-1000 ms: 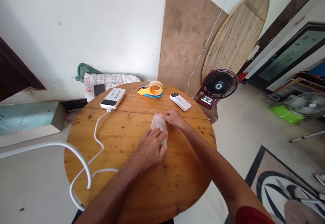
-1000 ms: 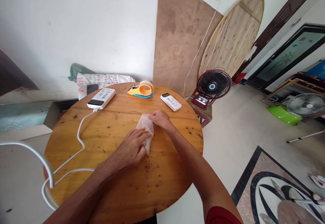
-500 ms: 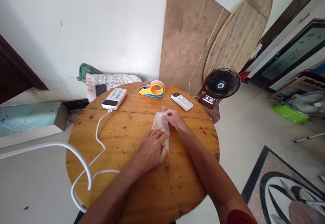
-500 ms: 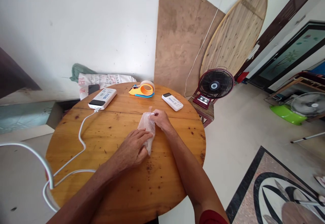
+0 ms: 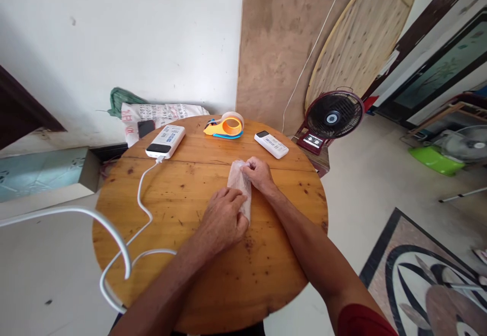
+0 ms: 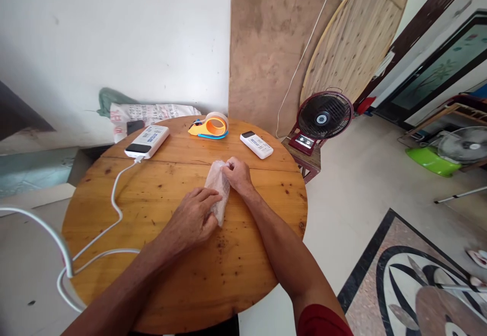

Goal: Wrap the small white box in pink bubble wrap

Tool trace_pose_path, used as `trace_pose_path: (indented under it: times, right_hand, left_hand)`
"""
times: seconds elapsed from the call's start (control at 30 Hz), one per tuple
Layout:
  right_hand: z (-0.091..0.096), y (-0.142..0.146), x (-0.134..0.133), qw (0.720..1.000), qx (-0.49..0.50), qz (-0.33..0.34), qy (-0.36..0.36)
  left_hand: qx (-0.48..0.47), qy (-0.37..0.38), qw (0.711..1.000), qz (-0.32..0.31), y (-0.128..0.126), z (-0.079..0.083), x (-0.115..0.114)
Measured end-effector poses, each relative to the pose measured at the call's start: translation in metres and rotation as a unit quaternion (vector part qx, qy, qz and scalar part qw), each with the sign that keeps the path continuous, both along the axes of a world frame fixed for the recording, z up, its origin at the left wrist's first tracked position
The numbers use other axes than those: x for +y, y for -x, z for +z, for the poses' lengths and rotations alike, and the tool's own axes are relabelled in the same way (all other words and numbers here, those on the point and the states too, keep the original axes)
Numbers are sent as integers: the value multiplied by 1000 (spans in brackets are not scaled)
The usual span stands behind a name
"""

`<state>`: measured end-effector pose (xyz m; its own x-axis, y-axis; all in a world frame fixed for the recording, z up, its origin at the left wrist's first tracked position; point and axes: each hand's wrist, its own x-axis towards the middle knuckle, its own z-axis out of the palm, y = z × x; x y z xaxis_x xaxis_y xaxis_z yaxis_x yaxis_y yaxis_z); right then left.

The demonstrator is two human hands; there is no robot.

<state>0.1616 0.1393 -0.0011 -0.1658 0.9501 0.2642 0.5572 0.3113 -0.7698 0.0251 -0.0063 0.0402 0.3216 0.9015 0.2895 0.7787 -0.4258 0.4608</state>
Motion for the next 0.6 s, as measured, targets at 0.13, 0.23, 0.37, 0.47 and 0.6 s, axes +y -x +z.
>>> trace_pose_path:
  times: [0.13,0.23,0.37,0.47,0.6]
  right_hand:
    - [-1,1,-1,1000,3,-6,-14]
    - [-1,0,-2,1000,0,-11,-21]
    - [-1,0,-2,999,-15,-14,-25]
    - [0,1,-3,999,-40,-24,-26]
    - [1,2,-6,997,-56,-37,-23]
  left_hand:
    - [-3,-5,1000,11,-2,0,-1]
    - [15,-16,1000,17,-2,1,-3]
    - [55,-19,998,30,0,5,-4]
    - [71,-10,997,30,0,8,-5]
    - [77,-2,997,31,-2,9,-6]
